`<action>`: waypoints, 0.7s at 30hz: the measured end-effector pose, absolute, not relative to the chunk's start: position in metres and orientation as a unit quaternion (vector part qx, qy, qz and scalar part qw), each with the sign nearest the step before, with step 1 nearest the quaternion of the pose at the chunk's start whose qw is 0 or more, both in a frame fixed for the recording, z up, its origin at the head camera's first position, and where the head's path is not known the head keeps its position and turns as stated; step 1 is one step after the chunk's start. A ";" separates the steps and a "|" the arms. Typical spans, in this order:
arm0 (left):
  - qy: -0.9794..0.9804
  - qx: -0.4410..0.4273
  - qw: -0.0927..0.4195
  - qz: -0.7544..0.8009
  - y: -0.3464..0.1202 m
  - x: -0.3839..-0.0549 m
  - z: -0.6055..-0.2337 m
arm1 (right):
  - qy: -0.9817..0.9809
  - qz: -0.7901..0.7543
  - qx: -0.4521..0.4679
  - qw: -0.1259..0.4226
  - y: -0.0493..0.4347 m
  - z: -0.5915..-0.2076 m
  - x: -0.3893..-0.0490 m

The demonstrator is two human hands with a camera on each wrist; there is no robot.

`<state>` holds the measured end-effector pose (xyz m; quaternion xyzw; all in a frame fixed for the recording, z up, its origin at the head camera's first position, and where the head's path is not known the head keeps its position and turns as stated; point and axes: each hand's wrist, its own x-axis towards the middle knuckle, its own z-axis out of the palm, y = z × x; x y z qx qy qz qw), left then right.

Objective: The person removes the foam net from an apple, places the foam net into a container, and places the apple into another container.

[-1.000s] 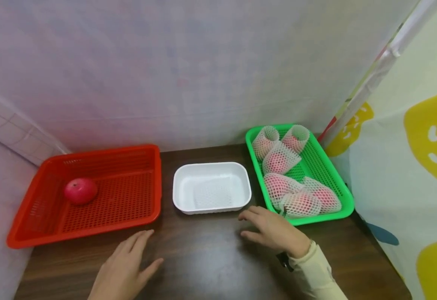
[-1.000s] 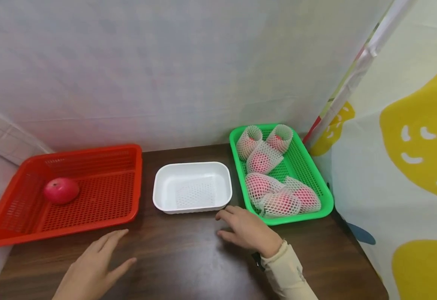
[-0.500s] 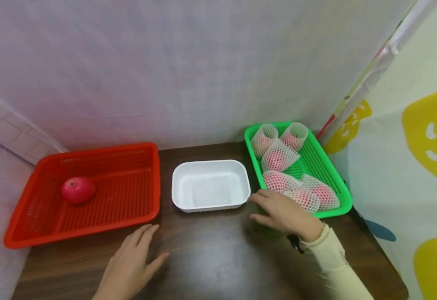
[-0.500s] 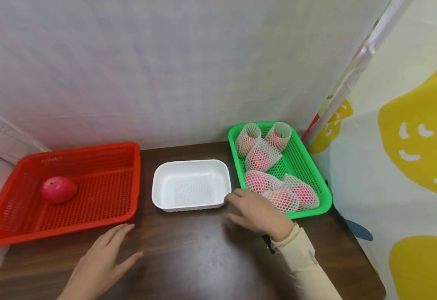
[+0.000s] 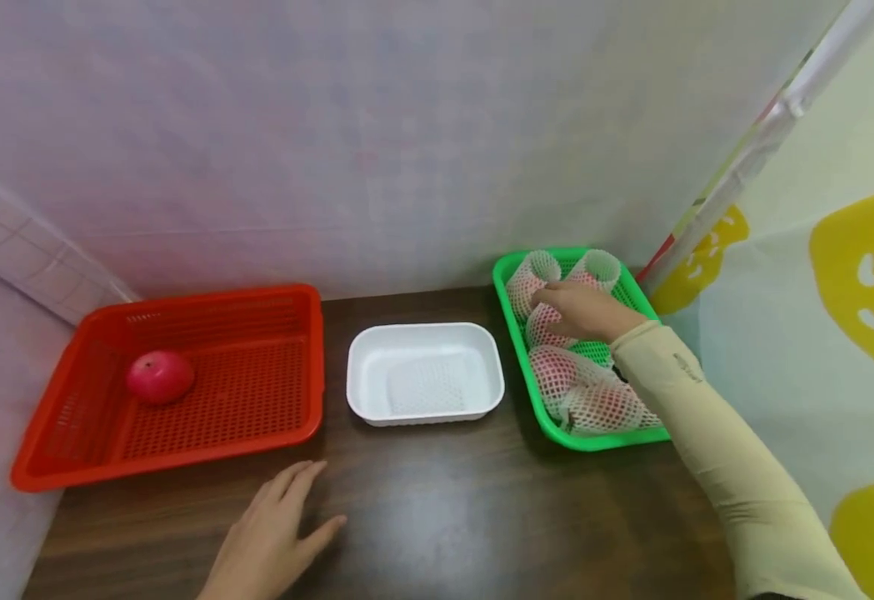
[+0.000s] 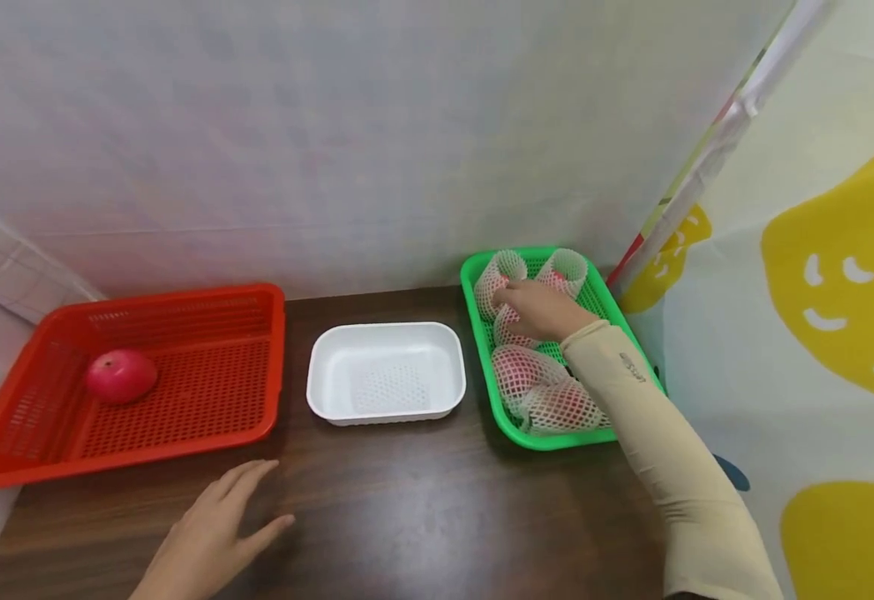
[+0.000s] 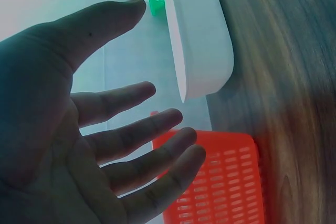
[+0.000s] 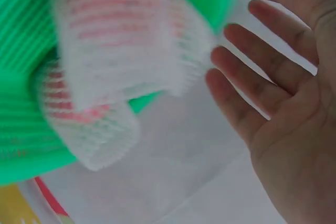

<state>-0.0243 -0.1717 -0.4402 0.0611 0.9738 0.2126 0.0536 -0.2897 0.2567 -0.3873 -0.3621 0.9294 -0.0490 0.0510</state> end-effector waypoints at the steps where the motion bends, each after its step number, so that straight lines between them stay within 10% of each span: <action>1: 0.974 0.060 0.054 0.213 -0.172 -0.024 -0.440 | 0.929 -0.026 -0.364 0.059 0.257 -0.392 -0.295; 21: 0.972 0.061 0.026 0.227 -0.168 -0.023 -0.448 | 0.934 0.156 -0.320 0.036 0.292 -0.464 -0.328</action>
